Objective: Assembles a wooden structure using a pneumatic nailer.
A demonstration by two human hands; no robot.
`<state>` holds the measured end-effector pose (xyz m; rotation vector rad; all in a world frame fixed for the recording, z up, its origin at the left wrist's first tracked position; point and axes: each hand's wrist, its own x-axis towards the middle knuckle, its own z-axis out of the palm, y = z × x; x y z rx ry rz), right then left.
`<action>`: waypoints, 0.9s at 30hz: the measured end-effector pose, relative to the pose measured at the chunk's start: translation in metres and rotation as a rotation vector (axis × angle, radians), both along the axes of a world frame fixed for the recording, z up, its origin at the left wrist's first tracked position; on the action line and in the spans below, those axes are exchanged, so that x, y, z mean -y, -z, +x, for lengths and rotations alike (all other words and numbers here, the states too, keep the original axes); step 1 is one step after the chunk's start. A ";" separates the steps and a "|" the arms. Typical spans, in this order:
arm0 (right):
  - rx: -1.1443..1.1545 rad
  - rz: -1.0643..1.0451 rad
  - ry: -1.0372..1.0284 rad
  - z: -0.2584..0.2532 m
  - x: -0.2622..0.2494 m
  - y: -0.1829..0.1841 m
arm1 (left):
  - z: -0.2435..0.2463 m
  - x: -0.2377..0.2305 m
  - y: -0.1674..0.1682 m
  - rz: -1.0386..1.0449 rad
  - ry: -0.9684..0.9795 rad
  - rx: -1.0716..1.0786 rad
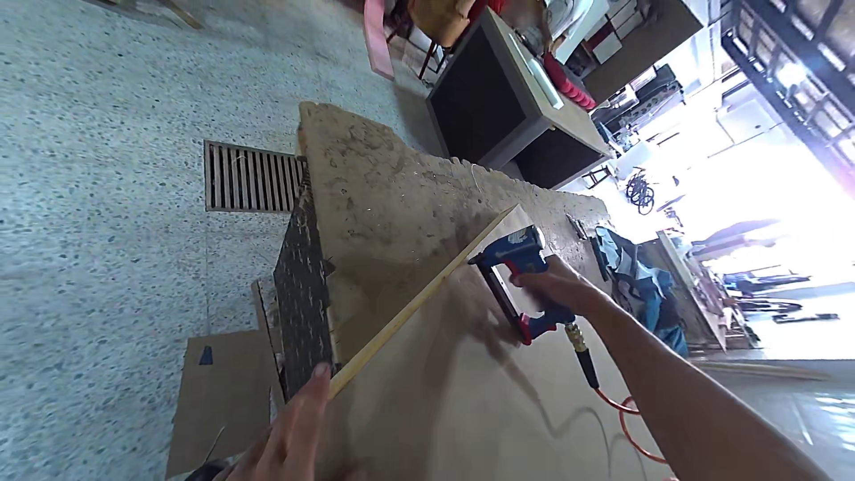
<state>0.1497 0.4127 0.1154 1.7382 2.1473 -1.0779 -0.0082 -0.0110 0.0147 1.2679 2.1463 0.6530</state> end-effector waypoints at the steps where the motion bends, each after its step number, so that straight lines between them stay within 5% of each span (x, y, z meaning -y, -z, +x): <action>1: 0.000 0.000 -0.003 -0.002 0.018 0.001 | -0.001 0.003 -0.001 0.043 -0.034 0.017; 7: 0.007 -0.014 -0.035 -0.013 0.125 -0.002 | -0.058 0.047 0.020 0.253 -0.180 0.562; 10: 0.018 -0.012 -0.072 -0.018 0.177 -0.004 | -0.097 0.107 0.053 0.323 -0.329 0.513; 15: 0.046 -0.001 -0.116 -0.025 0.259 -0.004 | -0.136 0.219 0.145 0.023 -0.506 0.330; 20: 0.121 -0.002 -0.159 -0.029 0.338 -0.008 | -0.128 0.316 0.250 -0.369 -0.415 0.357; 27: 0.228 0.004 -0.238 -0.046 0.436 -0.018 | -0.085 0.338 0.303 -0.594 -0.308 0.544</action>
